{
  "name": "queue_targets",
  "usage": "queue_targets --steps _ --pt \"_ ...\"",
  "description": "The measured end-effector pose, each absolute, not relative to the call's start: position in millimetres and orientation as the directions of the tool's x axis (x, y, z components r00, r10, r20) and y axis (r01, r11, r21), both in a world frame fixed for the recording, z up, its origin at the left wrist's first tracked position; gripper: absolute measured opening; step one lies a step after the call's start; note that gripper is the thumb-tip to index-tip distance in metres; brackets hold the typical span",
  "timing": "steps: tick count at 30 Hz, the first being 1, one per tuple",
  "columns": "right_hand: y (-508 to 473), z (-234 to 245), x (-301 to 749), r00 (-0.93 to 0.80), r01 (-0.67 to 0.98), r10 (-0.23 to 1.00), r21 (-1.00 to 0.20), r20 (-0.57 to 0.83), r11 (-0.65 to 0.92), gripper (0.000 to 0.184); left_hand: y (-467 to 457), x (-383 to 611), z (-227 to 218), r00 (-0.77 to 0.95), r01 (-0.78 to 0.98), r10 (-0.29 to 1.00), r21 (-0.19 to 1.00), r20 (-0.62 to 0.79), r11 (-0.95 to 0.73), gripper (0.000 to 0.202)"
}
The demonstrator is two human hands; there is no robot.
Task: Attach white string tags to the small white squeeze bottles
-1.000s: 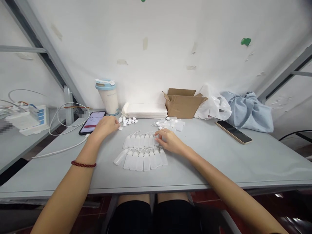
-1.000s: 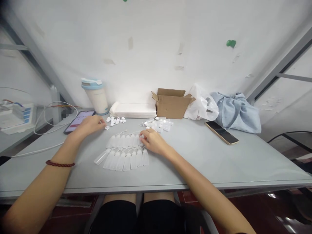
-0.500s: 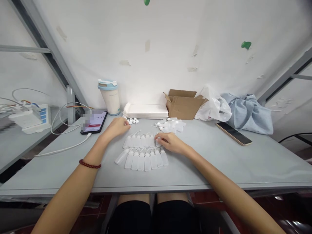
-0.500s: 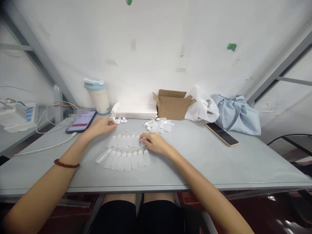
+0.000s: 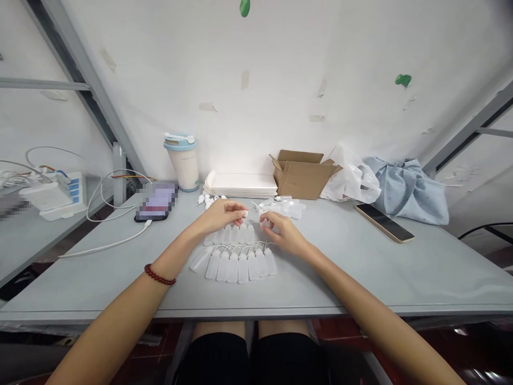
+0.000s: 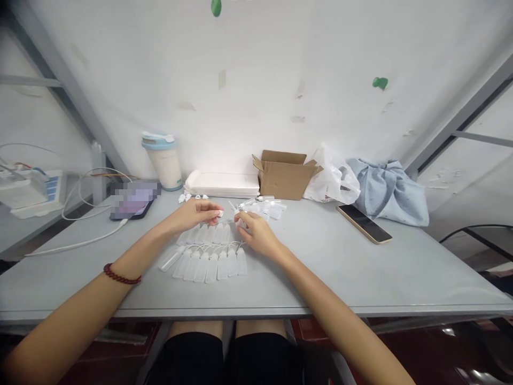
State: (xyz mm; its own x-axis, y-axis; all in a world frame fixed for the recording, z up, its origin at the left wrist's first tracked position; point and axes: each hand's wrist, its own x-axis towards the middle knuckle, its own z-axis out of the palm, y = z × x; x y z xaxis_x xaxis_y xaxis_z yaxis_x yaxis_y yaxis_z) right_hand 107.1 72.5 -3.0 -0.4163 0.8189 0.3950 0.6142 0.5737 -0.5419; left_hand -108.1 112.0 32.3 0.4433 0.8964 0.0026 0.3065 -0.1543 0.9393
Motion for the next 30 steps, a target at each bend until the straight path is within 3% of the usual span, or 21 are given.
queue_targets --steps 8,18,23,30 --pt "65 3 102 -0.48 0.554 0.76 -0.52 0.439 0.65 0.014 107 -103 33 0.429 0.222 0.899 0.954 0.091 -0.203 0.029" --pt "60 7 101 -0.536 0.533 0.747 -0.53 0.392 0.66 0.018 102 -101 34 0.529 0.292 0.838 0.899 0.131 -0.325 0.021" --pt "58 13 100 -0.456 0.442 0.819 -0.71 0.349 0.549 0.017 98 -101 39 0.551 0.294 0.83 0.911 0.085 -0.289 0.019" --pt "61 16 98 -0.367 0.119 0.902 -0.95 0.228 0.289 0.014 96 -97 38 0.517 0.232 0.838 0.913 0.177 -0.336 0.024"
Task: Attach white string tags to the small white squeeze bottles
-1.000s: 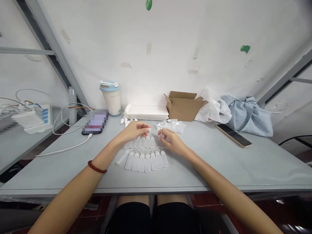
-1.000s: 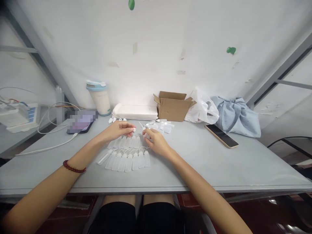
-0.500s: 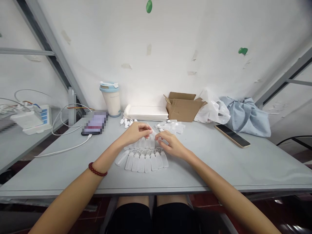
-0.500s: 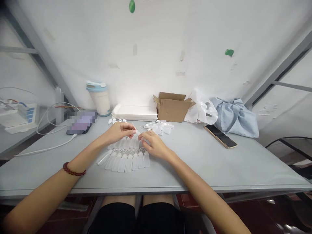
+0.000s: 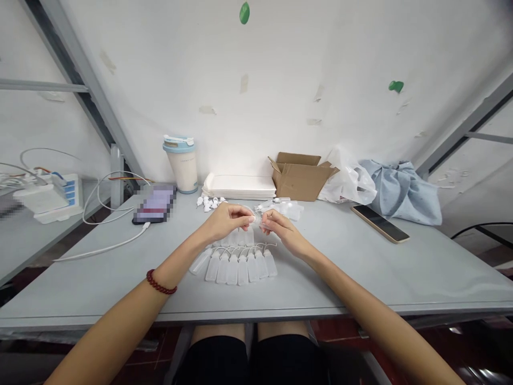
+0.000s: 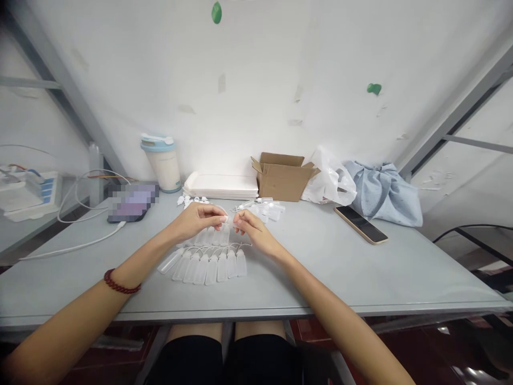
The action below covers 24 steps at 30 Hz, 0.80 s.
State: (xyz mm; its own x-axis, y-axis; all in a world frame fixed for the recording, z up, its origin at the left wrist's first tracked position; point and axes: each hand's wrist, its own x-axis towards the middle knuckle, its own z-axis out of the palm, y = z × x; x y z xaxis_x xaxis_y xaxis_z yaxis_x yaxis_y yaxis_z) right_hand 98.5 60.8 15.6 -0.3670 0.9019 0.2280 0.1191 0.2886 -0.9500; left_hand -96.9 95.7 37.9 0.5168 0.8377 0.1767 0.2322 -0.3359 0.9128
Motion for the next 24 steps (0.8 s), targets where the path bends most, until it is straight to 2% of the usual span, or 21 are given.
queue_targets --steps 4,8,14,16,20,24 --pt "63.3 12.5 97.1 -0.365 -0.022 0.916 -0.985 0.166 0.17 0.015 95.3 -94.6 35.7 0.513 0.208 0.825 0.898 0.238 -0.388 0.021" --pt "63.5 13.6 97.3 -0.362 -0.04 0.922 -0.99 0.14 0.135 0.014 96.4 -94.8 35.7 0.51 0.188 0.83 0.912 0.226 -0.363 0.021" --pt "60.3 17.0 97.4 -0.381 0.13 0.898 -0.948 0.223 0.29 0.014 97.8 -93.2 33.9 0.502 0.208 0.865 0.969 0.014 -0.136 0.034" --pt "59.3 16.1 97.1 -0.388 0.181 0.888 -0.924 0.247 0.336 0.015 98.0 -92.4 32.9 0.512 0.241 0.858 0.964 -0.031 -0.11 0.037" --pt "58.9 14.5 97.1 -0.383 0.184 0.882 -0.913 0.275 0.365 0.016 95.9 -92.5 34.4 0.558 0.264 0.828 0.933 0.06 -0.245 0.033" --pt "59.5 16.2 98.3 -0.385 0.125 0.891 -0.943 0.24 0.309 0.014 90.9 -90.6 38.0 0.568 0.264 0.81 0.899 0.15 -0.351 0.028"
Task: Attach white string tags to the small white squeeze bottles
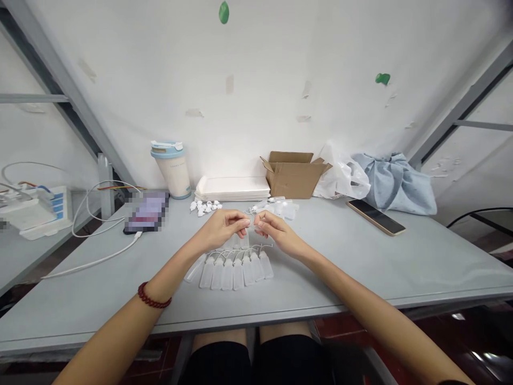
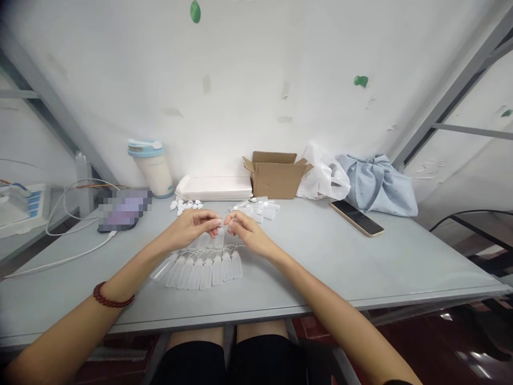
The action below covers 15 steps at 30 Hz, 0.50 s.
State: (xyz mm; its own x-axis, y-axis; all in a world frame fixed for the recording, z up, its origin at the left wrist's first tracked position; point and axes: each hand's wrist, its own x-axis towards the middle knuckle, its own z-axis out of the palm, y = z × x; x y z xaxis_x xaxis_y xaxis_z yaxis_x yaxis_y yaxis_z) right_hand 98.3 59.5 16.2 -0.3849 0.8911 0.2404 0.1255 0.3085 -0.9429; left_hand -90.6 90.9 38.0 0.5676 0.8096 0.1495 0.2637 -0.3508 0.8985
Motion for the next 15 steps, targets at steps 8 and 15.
queue_targets --steps 8,15 --pt "61.6 12.7 100.7 -0.326 0.142 0.919 -0.949 0.223 0.281 0.017 90.6 -88.4 34.9 0.52 0.229 0.837 0.917 0.169 -0.327 0.029" --pt "61.9 9.3 100.1 -0.237 0.39 0.893 -0.804 0.383 0.448 0.018 94.7 -90.7 32.6 0.546 0.269 0.835 0.931 0.062 -0.245 0.036"
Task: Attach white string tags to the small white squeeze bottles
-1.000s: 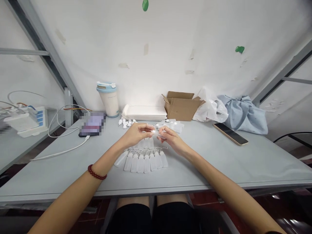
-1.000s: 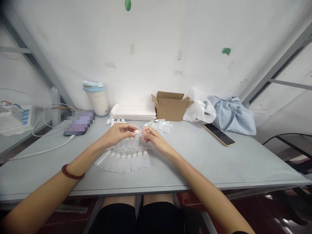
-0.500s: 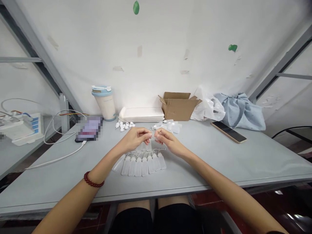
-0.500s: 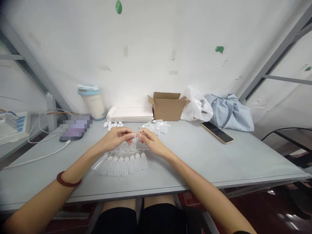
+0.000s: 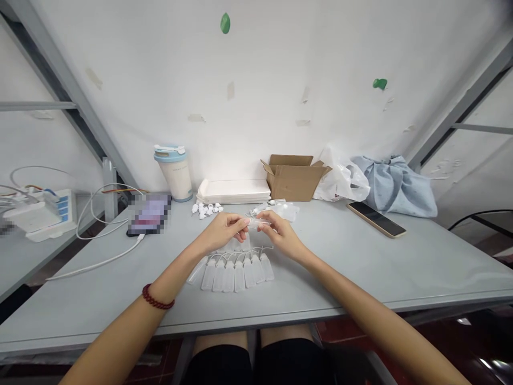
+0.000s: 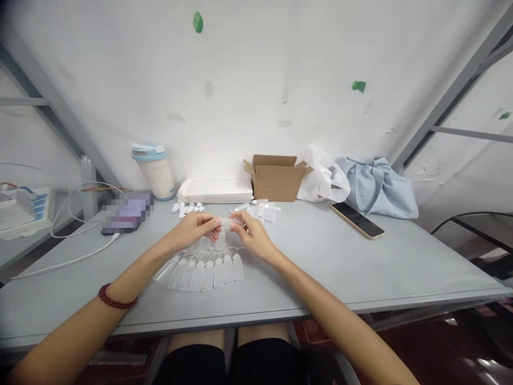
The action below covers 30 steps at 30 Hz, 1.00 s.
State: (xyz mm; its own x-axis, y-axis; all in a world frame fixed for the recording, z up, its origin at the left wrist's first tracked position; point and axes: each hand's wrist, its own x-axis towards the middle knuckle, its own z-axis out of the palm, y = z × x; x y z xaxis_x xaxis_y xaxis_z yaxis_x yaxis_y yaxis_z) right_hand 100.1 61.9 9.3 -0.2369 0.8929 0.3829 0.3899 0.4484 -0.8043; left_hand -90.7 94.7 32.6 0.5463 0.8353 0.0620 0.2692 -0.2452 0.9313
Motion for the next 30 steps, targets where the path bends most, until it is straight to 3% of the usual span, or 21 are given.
queue_targets --steps 5,10,15,20,27,30 --pt "60 9 100 -0.245 0.507 0.848 -0.684 0.469 0.525 0.016 90 -90 36 0.55 0.314 0.83 0.896 0.097 -0.313 0.041" --pt "59 8 100 -0.294 0.555 0.761 -0.545 0.578 0.628 0.015 89 -90 36 0.521 0.289 0.854 0.943 -0.012 -0.163 0.043" --pt "59 11 102 -0.22 0.467 0.862 -0.727 0.456 0.504 0.016 89 -91 37 0.579 0.336 0.812 0.886 0.074 -0.32 0.037" --pt "63 12 104 -0.215 0.205 0.937 -0.925 0.277 0.32 0.024 84 -87 35 0.583 0.463 0.786 0.71 0.209 -0.532 0.032" --pt "66 13 102 -0.23 -0.025 0.97 -0.997 0.078 0.075 0.034 83 -84 27 0.661 0.496 0.65 0.433 0.375 -0.753 0.027" --pt "66 14 103 -0.23 -0.023 0.972 -0.999 0.048 0.044 0.038 82 -83 28 0.667 0.502 0.647 0.42 0.369 -0.756 0.026"
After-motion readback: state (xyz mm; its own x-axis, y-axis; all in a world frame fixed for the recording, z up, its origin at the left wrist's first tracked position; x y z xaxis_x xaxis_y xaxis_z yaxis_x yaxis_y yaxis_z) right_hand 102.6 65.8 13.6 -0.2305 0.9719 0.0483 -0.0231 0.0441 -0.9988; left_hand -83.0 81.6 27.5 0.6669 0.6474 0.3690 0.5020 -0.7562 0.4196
